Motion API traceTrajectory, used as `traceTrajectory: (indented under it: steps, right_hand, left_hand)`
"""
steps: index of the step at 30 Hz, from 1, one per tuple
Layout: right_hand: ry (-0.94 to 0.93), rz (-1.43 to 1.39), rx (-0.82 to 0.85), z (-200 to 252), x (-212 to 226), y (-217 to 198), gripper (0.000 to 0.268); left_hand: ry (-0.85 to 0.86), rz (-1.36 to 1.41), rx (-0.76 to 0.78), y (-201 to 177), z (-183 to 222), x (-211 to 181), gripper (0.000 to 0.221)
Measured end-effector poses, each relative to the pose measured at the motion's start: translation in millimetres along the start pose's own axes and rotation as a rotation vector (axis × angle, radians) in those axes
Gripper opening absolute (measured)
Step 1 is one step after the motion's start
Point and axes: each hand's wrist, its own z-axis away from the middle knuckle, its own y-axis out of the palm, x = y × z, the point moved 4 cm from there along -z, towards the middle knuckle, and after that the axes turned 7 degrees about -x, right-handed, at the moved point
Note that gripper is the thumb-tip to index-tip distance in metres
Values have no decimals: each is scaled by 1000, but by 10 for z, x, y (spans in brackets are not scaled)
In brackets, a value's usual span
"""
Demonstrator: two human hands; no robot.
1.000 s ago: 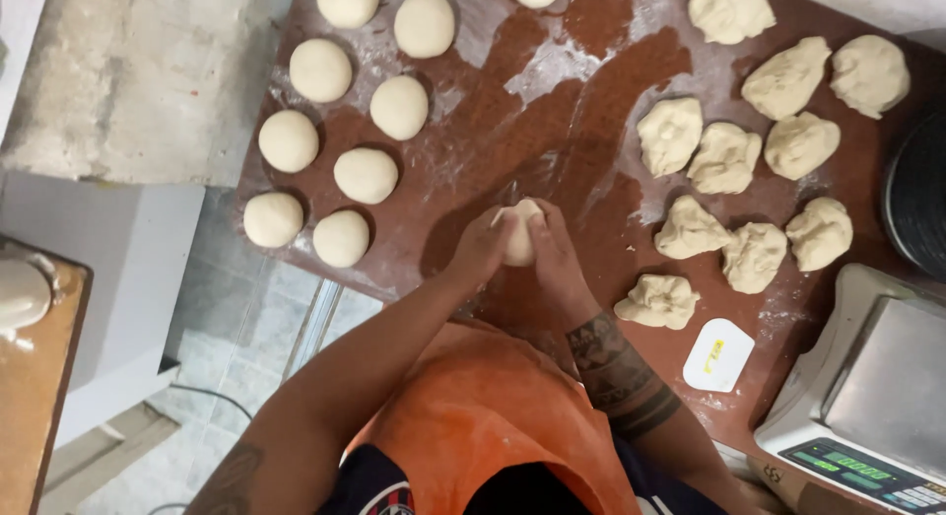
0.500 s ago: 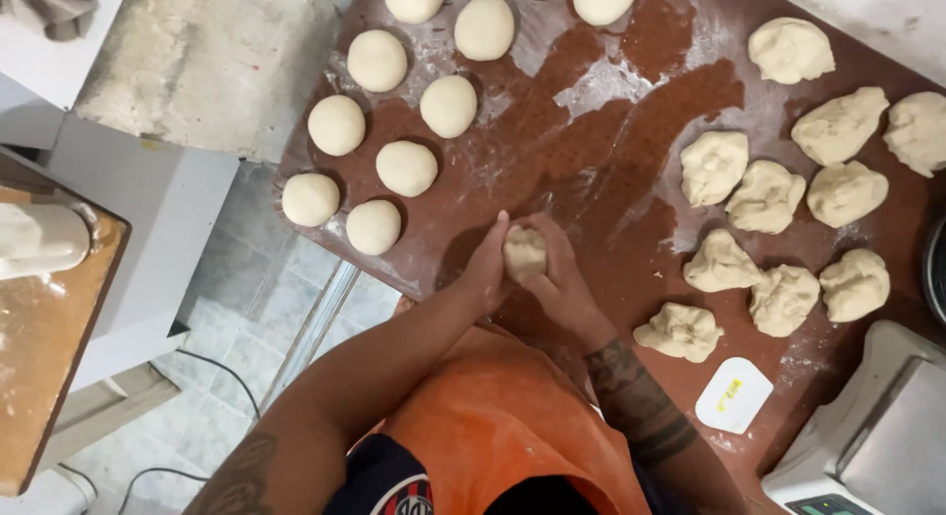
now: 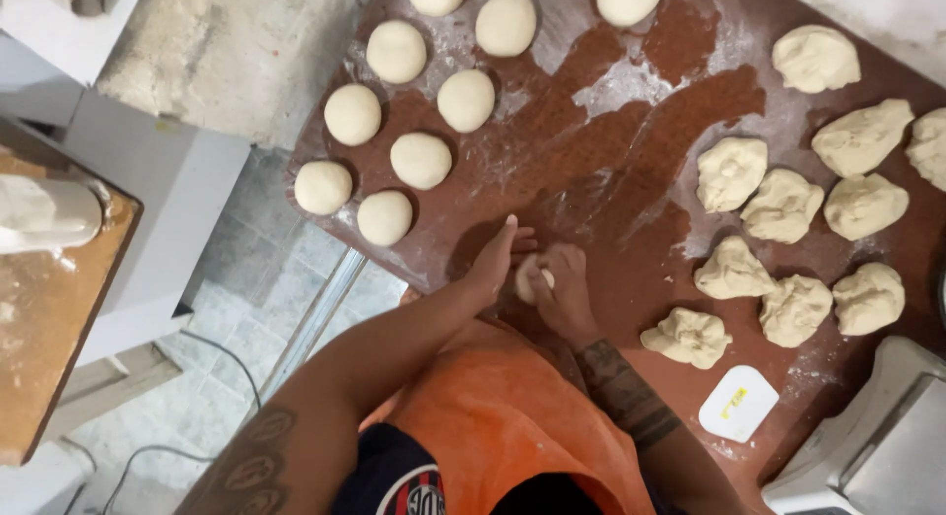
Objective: Shaping pieces of dough into balls on a floured work surface
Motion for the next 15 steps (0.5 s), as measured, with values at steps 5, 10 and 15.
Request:
traceTrajectory:
  steps: [5,10,15]
  right_hand:
    - [-197,154,-207,-296,339,-220,56]
    - [-105,297,-122,-158,-105,-3,25]
    - [42,-71,100,-306,-5,21,45]
  left_hand:
    - [-24,334,-90,236,71,-14,60]
    - [109,67,-4,177,426,-473,76]
    - [25,-12,-36,-7,8,-99,68]
